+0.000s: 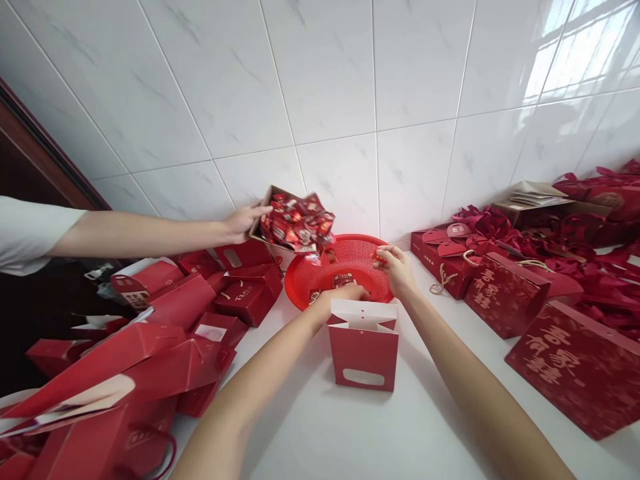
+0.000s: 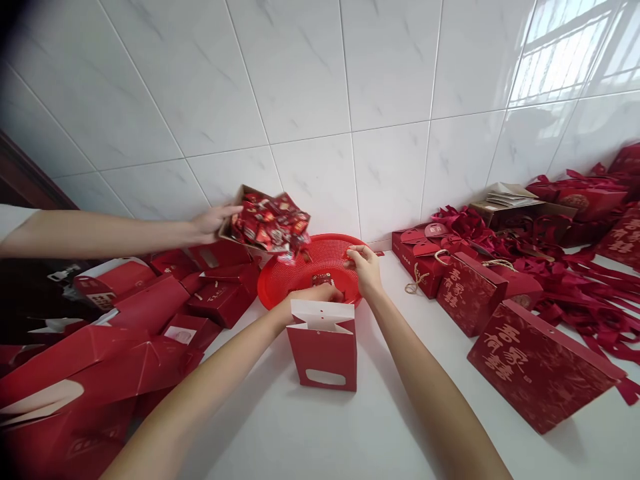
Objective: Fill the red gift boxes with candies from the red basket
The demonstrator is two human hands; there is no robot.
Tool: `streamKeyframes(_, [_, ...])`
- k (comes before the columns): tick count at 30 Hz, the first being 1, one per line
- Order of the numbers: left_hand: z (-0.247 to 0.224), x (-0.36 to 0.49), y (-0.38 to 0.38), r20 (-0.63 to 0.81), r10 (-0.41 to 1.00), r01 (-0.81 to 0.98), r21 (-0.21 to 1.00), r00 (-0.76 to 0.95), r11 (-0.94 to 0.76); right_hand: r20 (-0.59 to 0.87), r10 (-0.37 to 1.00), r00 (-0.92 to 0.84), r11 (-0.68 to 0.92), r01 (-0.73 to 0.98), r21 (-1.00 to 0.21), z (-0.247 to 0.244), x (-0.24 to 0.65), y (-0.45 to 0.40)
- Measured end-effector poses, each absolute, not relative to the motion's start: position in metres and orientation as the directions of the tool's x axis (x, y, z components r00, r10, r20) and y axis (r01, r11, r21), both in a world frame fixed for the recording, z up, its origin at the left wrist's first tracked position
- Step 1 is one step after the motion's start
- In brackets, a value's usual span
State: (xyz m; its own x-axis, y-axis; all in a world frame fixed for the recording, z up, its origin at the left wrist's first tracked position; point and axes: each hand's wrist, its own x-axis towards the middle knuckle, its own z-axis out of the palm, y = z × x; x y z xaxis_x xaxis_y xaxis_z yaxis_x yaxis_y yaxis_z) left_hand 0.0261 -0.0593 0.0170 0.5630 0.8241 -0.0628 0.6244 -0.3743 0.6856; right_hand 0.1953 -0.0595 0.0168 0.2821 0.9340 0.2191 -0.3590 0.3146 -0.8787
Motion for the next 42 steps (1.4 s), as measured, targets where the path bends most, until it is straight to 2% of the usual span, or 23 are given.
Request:
streamKeyframes(5, [0.027,0.026,-0.052,-0.171,0.756,0.642,0.662,0.632,-0.387,0.213,0.934,0.286,0.312,-0.367,-0.877,0.017,0.194,-0.058])
streamKeyframes(9, [0.028,0.028,-0.044,-0.158,0.725,0.583,0.716,0.671,-0.383,0.207,0.932,0.297,0.311,-0.365,-0.878,0.015,0.194,-0.056])
streamKeyframes(12, [0.029,0.029,-0.04,-0.071,0.744,0.499,0.783,0.665,-0.371,0.215,0.931,0.295,0.315,-0.353,-0.881,0.014,0.193,-0.055])
streamKeyframes(18, [0.025,0.028,-0.029,0.249,0.821,0.227,0.883,0.514,-0.411,0.233,0.926,0.296,0.33,-0.339,-0.881,0.01,0.194,-0.053])
streamKeyframes(21, [0.019,0.026,-0.023,0.311,0.834,0.101,0.913,0.456,-0.396,0.252,0.93,0.268,0.338,-0.351,-0.873,0.012,0.196,-0.054])
streamKeyframes(23, [0.017,0.025,-0.02,0.341,0.835,0.077,0.909,0.431,-0.41,0.257,0.941,0.22,0.324,-0.364,-0.873,0.014,0.197,-0.056])
streamKeyframes(30, [0.02,0.026,-0.025,0.348,0.848,0.207,0.867,0.399,-0.453,0.243,0.97,0.021,0.234,-0.364,-0.902,0.02,0.199,-0.063])
streamKeyframes(36, [0.027,0.025,-0.027,0.336,0.914,0.516,0.754,0.228,-0.406,0.227,0.959,0.169,0.276,-0.369,-0.888,0.017,0.195,-0.058])
streamKeyframes(40, [0.022,0.02,-0.025,0.24,0.933,0.602,0.714,0.267,-0.356,0.215,0.949,0.232,0.289,-0.364,-0.885,0.018,0.194,-0.058])
streamKeyframes(42, [0.021,0.018,-0.023,0.238,0.929,0.603,0.709,0.283,-0.365,0.204,0.947,0.248,0.286,-0.359,-0.888,0.019,0.194,-0.059])
